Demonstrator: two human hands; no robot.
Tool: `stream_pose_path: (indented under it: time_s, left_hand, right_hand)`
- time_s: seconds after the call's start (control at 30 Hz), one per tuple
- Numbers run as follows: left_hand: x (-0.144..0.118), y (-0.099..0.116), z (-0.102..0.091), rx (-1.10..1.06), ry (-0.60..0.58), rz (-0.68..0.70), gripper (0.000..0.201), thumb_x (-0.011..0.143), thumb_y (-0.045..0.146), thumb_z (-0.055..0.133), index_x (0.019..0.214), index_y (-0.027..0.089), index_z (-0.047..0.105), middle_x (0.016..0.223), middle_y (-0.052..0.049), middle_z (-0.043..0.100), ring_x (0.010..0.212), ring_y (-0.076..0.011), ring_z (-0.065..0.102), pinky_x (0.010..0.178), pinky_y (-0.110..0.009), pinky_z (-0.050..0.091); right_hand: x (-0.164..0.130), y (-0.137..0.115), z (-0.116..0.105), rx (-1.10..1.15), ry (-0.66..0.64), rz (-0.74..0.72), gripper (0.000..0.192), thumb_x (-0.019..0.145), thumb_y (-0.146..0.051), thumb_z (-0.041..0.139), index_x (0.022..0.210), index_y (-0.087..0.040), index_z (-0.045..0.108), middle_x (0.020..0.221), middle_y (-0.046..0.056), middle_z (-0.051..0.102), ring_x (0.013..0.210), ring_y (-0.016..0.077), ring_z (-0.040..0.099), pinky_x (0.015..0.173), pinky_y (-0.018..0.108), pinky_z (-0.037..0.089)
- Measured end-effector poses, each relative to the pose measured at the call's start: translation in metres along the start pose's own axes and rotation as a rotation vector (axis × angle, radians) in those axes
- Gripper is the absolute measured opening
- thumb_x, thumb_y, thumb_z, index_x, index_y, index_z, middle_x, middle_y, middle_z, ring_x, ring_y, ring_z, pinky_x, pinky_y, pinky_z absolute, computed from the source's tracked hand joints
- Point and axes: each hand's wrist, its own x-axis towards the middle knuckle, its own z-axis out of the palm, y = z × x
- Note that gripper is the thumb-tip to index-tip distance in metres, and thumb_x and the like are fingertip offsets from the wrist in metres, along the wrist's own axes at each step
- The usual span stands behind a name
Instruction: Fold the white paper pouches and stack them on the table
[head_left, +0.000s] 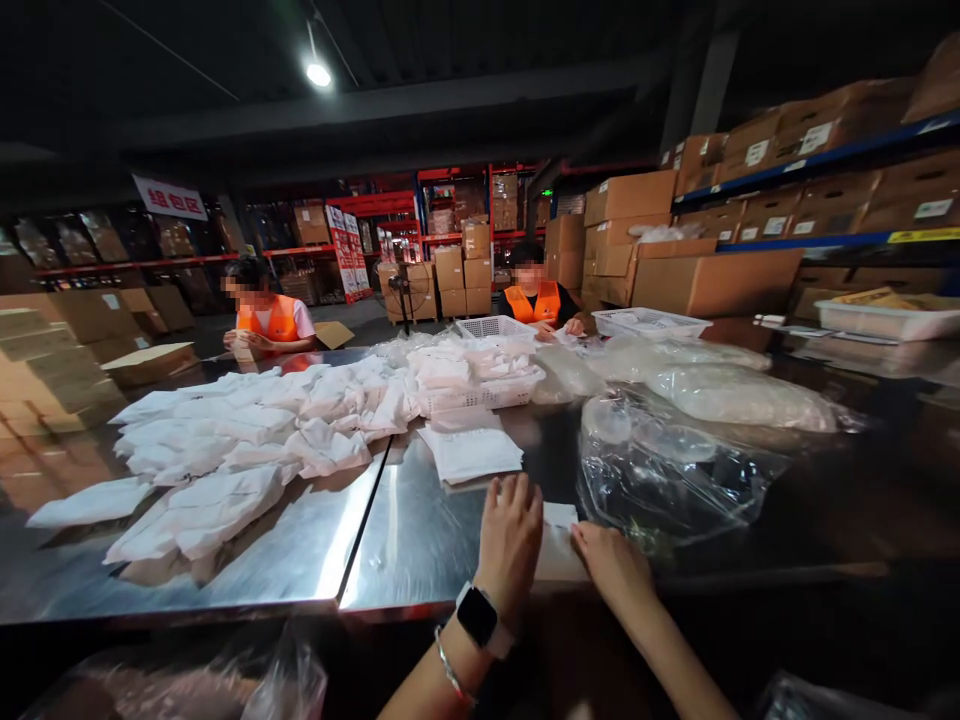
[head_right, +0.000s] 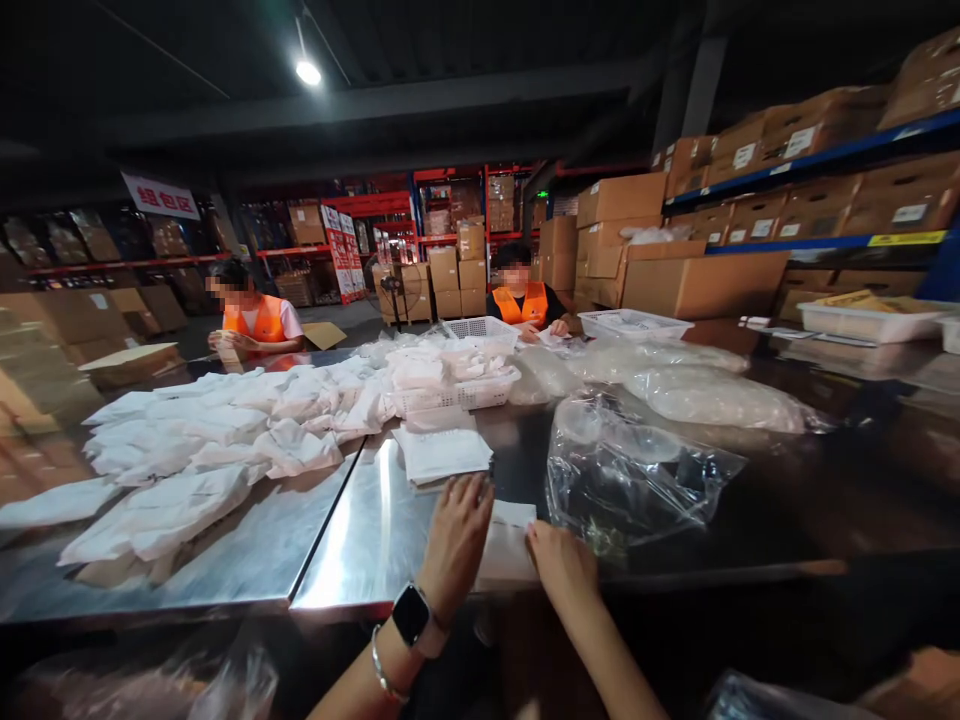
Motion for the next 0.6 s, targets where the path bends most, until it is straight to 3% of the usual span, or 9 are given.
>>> stream_pose_path:
  time_s: [0.07, 0.1, 0.17, 0.23, 0.3, 0.37, 0.47, 0.6]
  left_hand:
    - [0.002, 0.007, 0.01, -0.088, -0.131, 0.207, 0.031, 0.092, 0.017, 0.045, 0.12, 0.021, 0.059, 0.129, -0.01, 0.057, 0.126, -0.0269, 0.046, 0.111, -0.054, 0.027]
    - [0.002, 0.009, 0.016, -0.131, -0.198, 0.239, 0.033, 0.092, 0.019, 0.045, 0.122, 0.021, 0.059, 0.131, -0.01, 0.056, 0.129, -0.0276, 0.044, 0.112, -0.057, 0.024]
    - [0.002, 0.01, 0.025, -0.196, -0.277, 0.215, 0.038, 0.093, 0.018, 0.041, 0.128, 0.02, 0.055, 0.136, -0.012, 0.052, 0.132, -0.029, 0.04, 0.112, -0.059, 0.022]
    - [0.001, 0.007, 0.03, -0.254, -0.292, 0.21, 0.043, 0.091, 0.015, 0.039, 0.132, 0.018, 0.052, 0.139, -0.014, 0.049, 0.134, -0.0293, 0.038, 0.114, -0.059, 0.017]
    - [-0.001, 0.001, 0.033, -0.325, -0.291, 0.237, 0.046, 0.088, 0.015, 0.042, 0.132, 0.018, 0.053, 0.138, -0.015, 0.05, 0.135, -0.0287, 0.037, 0.116, -0.056, 0.012]
    - [-0.005, -0.007, 0.038, -0.406, -0.276, 0.235, 0.045, 0.087, 0.015, 0.042, 0.131, 0.019, 0.054, 0.139, -0.013, 0.05, 0.136, -0.0262, 0.036, 0.117, -0.053, 0.009]
    - [-0.012, -0.02, 0.051, -0.524, -0.154, -0.011, 0.045, 0.091, 0.018, 0.034, 0.132, 0.014, 0.051, 0.146, -0.014, 0.041, 0.14, -0.0246, 0.027, 0.118, -0.049, 0.012]
    - [-0.015, -0.024, 0.062, -0.792, -0.005, -0.467, 0.051, 0.091, 0.021, 0.036, 0.139, 0.005, 0.039, 0.15, -0.019, 0.032, 0.141, -0.0247, 0.025, 0.116, -0.043, 0.021]
  right_hand:
    - [-0.004, 0.002, -0.005, -0.052, 0.073, -0.027, 0.032, 0.093, -0.021, 0.041, 0.093, -0.015, 0.072, 0.082, 0.014, 0.071, 0.08, 0.0265, 0.068, 0.073, 0.036, 0.05]
    - [-0.005, 0.002, -0.005, -0.069, 0.158, -0.046, 0.031, 0.091, -0.016, 0.041, 0.099, -0.014, 0.07, 0.088, 0.016, 0.071, 0.085, 0.0279, 0.067, 0.078, 0.04, 0.05]
    - [-0.005, -0.002, 0.001, -0.043, 0.375, -0.143, 0.038, 0.087, -0.008, 0.039, 0.112, -0.013, 0.066, 0.107, 0.018, 0.068, 0.103, 0.0295, 0.062, 0.091, 0.045, 0.047]
    - [0.001, -0.01, 0.015, 0.077, 0.487, -0.301, 0.047, 0.084, -0.004, 0.035, 0.12, -0.015, 0.063, 0.125, 0.015, 0.061, 0.119, 0.0265, 0.054, 0.102, 0.045, 0.041]
    - [0.01, -0.019, 0.035, 0.194, 0.395, -0.406, 0.052, 0.083, -0.003, 0.03, 0.123, -0.015, 0.061, 0.13, 0.011, 0.058, 0.124, 0.0215, 0.05, 0.106, 0.04, 0.041]
    - [0.018, -0.023, 0.055, 0.229, 0.242, -0.345, 0.055, 0.082, -0.002, 0.027, 0.127, -0.01, 0.058, 0.13, 0.012, 0.057, 0.124, 0.0204, 0.051, 0.104, 0.038, 0.043]
    - [0.024, -0.018, 0.074, 0.192, 0.167, -0.189, 0.058, 0.08, 0.002, 0.024, 0.13, -0.002, 0.053, 0.132, 0.018, 0.053, 0.125, 0.0233, 0.05, 0.105, 0.041, 0.042]
    - [0.02, -0.011, 0.081, 0.173, 0.187, -0.18, 0.055, 0.082, -0.001, 0.026, 0.131, -0.003, 0.052, 0.134, 0.019, 0.051, 0.128, 0.0269, 0.046, 0.109, 0.052, 0.032]
